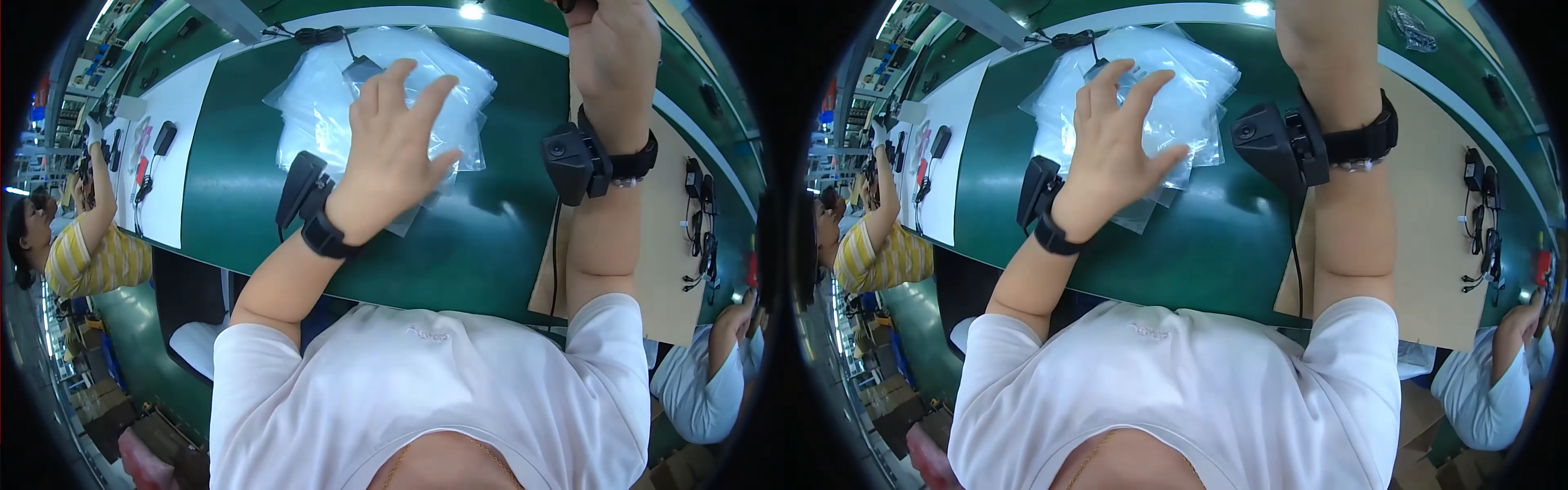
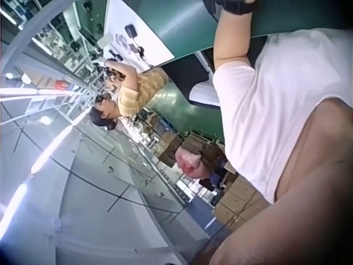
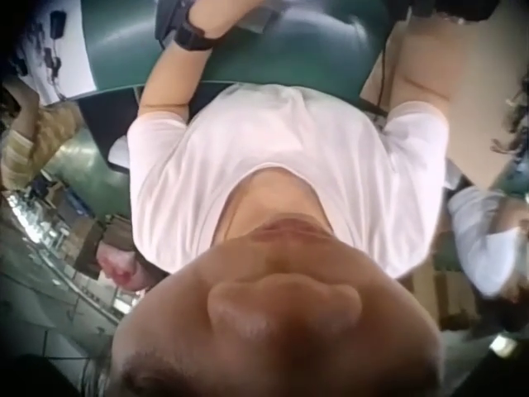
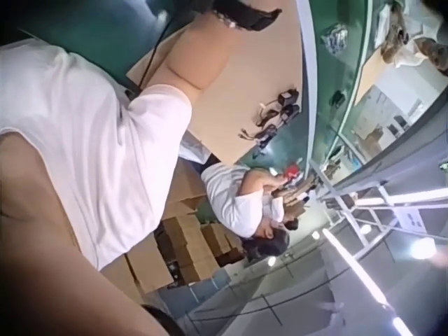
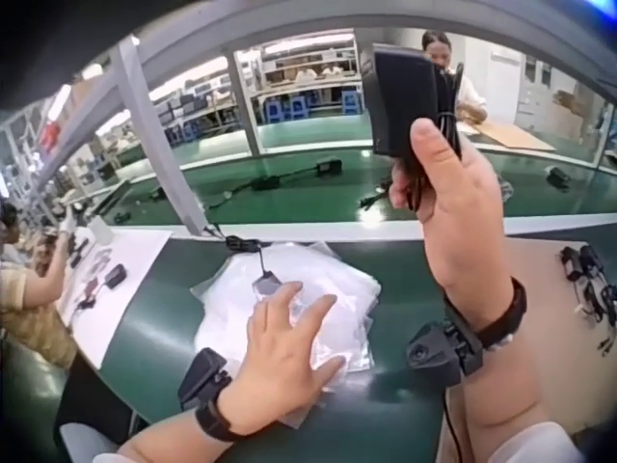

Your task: The person winds a cord around a power adapter by hand, takes a plastic bag from a stack, and slides the adapter inside. This process is repeated with several more power adapters and plastic bags.

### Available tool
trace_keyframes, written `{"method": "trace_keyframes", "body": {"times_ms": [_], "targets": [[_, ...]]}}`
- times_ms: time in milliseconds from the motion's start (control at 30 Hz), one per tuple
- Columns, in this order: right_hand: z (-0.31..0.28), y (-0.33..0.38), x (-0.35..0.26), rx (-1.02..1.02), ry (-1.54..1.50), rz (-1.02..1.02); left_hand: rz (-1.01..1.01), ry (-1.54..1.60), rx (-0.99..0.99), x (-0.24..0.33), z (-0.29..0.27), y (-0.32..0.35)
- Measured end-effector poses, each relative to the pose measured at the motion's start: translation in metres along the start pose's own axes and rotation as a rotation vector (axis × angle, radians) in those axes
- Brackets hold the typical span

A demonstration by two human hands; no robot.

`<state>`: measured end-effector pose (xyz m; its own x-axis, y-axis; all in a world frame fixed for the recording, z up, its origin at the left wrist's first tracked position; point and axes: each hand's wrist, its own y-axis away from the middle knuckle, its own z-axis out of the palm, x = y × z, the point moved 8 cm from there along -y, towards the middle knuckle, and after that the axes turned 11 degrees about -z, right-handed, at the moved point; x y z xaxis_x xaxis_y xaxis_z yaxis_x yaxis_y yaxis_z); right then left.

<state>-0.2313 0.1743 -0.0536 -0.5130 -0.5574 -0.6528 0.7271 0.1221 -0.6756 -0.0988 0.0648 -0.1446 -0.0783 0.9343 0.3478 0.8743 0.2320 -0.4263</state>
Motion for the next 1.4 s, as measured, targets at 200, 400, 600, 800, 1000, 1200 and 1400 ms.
{"method": "trace_keyframes", "body": {"times_ms": [200,400,600,800,1000,1200,1400], "targets": [[0.0,-0.002,-0.011,-0.008,-0.027,-0.032,0.042,-0.065,-0.095,-0.011,0.014,0.003],[0.004,-0.001,-0.017,-0.058,-0.004,-0.039,0.167,-0.065,-0.106,-0.01,0.013,-0.002],[-0.01,-0.008,-0.026,-0.015,-0.073,-0.095,0.044,-0.32,-0.205,-0.07,-0.014,0.007],[-0.007,-0.007,-0.033,0.007,-0.043,-0.139,0.008,-0.242,-0.039,-0.055,-0.033,0.023],[-0.005,-0.004,-0.035,-0.031,0.009,-0.145,0.004,-0.113,-0.196,0.014,0.028,0.029],[-0.007,-0.005,-0.034,-0.029,0.036,-0.111,-0.146,-0.178,-0.303,-0.027,0.047,0.013],[-0.004,-0.006,-0.036,-0.073,0.018,-0.126,0.015,-0.171,-0.024,0.0,0.028,0.015]]}}
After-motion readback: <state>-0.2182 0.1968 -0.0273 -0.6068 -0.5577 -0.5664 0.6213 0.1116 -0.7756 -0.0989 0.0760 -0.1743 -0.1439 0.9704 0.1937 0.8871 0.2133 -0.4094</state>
